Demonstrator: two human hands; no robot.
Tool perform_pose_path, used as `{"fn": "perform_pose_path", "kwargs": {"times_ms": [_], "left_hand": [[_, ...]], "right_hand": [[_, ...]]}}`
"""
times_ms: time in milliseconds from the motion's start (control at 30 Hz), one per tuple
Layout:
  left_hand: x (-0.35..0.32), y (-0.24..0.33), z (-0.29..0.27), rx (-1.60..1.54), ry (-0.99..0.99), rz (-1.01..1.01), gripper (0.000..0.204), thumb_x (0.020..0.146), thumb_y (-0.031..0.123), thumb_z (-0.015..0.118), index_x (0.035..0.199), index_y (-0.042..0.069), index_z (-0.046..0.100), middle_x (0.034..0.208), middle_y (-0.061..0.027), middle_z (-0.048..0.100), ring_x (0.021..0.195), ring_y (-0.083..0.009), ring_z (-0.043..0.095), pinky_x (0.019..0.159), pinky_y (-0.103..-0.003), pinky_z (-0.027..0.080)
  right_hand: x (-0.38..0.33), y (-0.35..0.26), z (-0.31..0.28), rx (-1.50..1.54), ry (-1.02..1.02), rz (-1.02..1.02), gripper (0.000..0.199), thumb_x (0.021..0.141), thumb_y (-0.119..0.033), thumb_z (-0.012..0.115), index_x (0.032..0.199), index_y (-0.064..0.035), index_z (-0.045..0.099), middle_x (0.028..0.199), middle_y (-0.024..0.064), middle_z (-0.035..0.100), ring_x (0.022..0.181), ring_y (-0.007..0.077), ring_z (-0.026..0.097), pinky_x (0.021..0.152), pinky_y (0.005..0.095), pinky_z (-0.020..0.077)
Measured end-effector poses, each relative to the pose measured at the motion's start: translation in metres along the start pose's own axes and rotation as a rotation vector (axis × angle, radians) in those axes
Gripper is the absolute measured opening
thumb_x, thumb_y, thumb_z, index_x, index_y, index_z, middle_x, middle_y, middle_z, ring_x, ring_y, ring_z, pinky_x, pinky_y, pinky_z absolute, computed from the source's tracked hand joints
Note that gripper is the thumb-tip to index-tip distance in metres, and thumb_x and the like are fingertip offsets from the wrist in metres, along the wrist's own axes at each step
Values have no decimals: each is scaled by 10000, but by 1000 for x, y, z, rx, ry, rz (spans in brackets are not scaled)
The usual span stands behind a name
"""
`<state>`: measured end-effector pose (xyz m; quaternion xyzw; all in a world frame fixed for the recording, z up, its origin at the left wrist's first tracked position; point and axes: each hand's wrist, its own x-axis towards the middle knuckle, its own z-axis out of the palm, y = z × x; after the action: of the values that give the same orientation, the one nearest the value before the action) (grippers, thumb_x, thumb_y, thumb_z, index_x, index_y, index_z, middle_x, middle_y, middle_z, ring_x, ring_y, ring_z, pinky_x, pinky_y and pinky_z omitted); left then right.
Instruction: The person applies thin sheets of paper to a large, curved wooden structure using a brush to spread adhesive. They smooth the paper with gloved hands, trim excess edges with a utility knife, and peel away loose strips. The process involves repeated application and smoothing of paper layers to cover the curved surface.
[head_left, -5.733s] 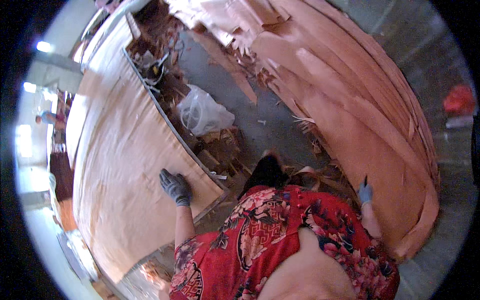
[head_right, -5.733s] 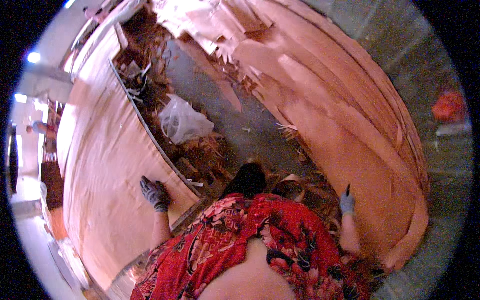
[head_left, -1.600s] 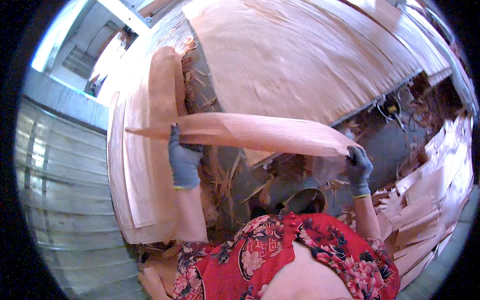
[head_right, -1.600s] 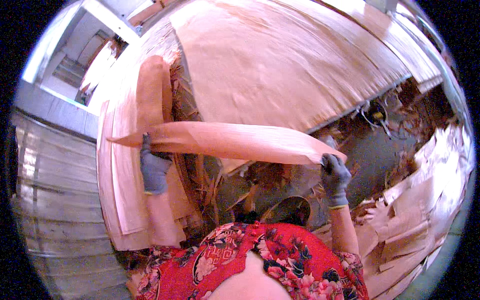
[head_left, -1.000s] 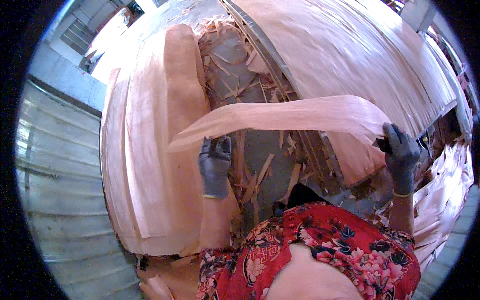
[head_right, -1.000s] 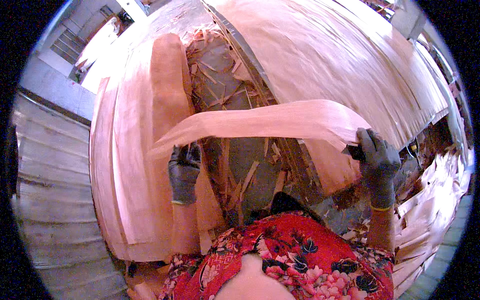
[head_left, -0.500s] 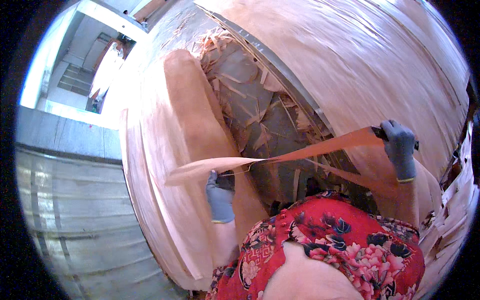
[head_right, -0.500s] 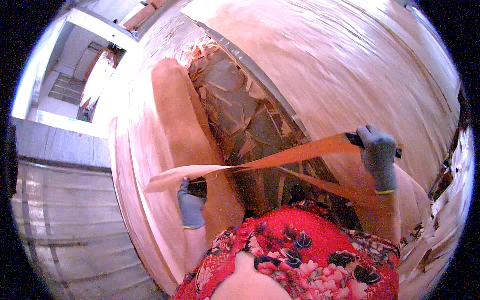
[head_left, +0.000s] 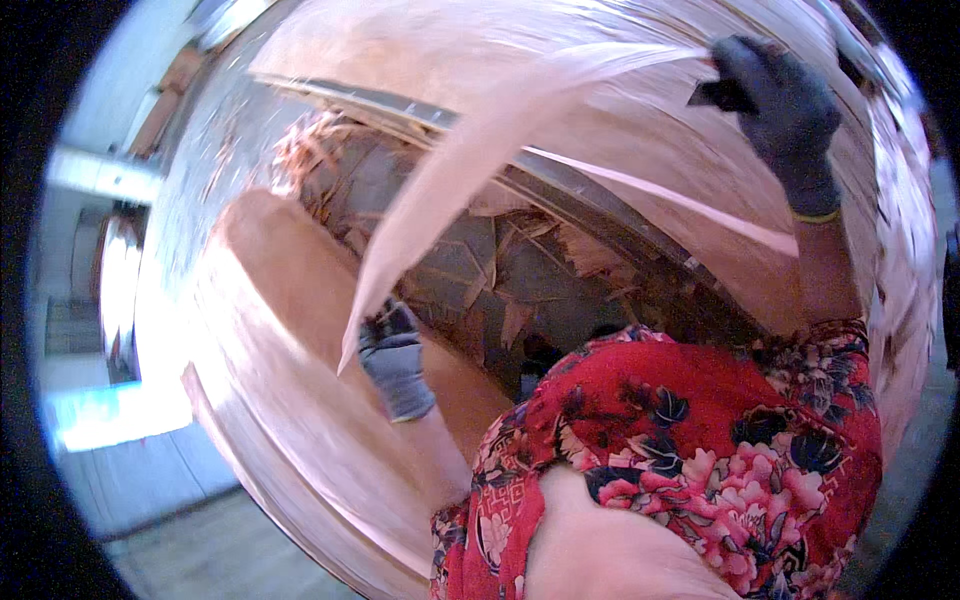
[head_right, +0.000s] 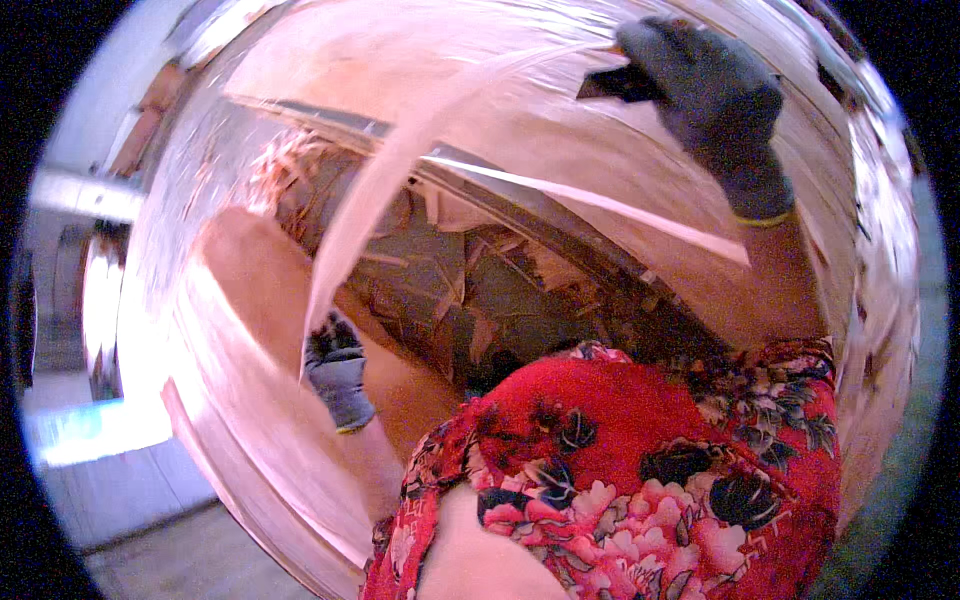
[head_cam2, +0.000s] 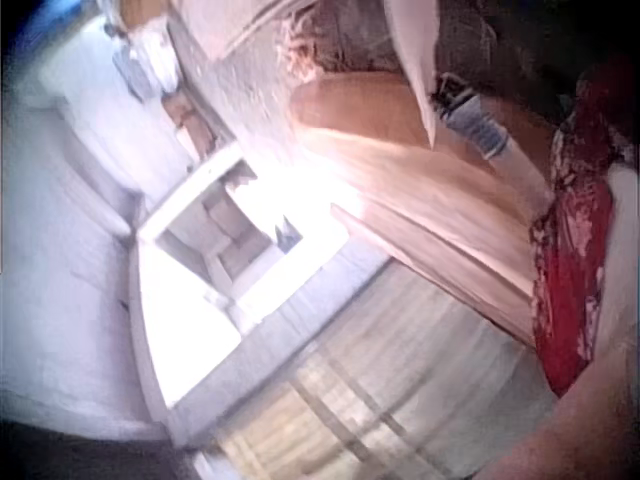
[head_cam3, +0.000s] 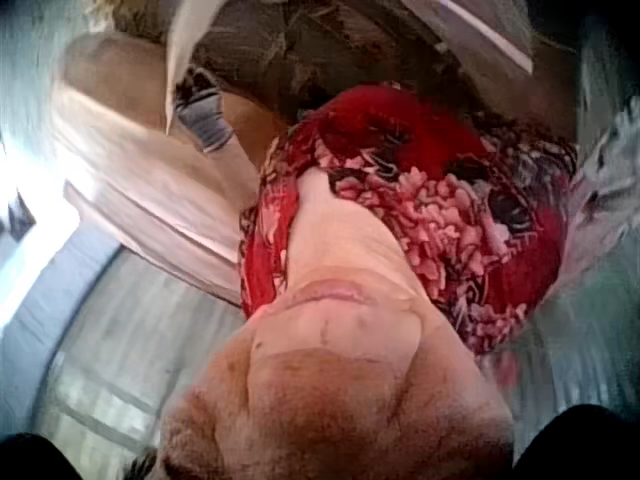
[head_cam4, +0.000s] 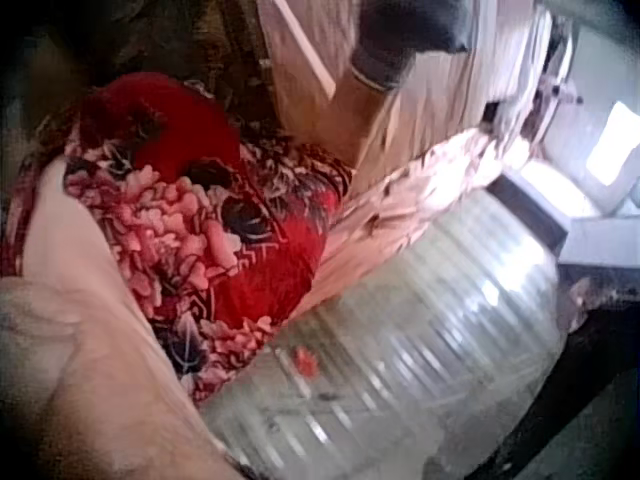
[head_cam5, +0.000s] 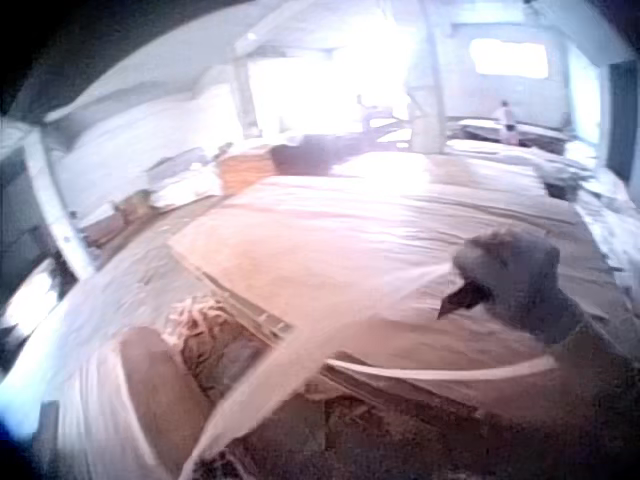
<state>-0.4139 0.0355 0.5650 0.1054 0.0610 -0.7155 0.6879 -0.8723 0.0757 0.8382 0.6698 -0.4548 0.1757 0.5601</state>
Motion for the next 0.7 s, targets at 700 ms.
{"fn": "perform_pose_path", "kwargs": {"times_ms": [700], "left_hand": [[132,14,138,2587,-1246,1373,361,824,189,585,1081,-62,555,1128,-154,564,966,-230,574,860,-277,447]], "right_hand": [[-220,-255,-141,198,-603,1425,596,639,-117,682,1183,-104,441,1133,176,494,1001,344,519,779,382,469]]}}
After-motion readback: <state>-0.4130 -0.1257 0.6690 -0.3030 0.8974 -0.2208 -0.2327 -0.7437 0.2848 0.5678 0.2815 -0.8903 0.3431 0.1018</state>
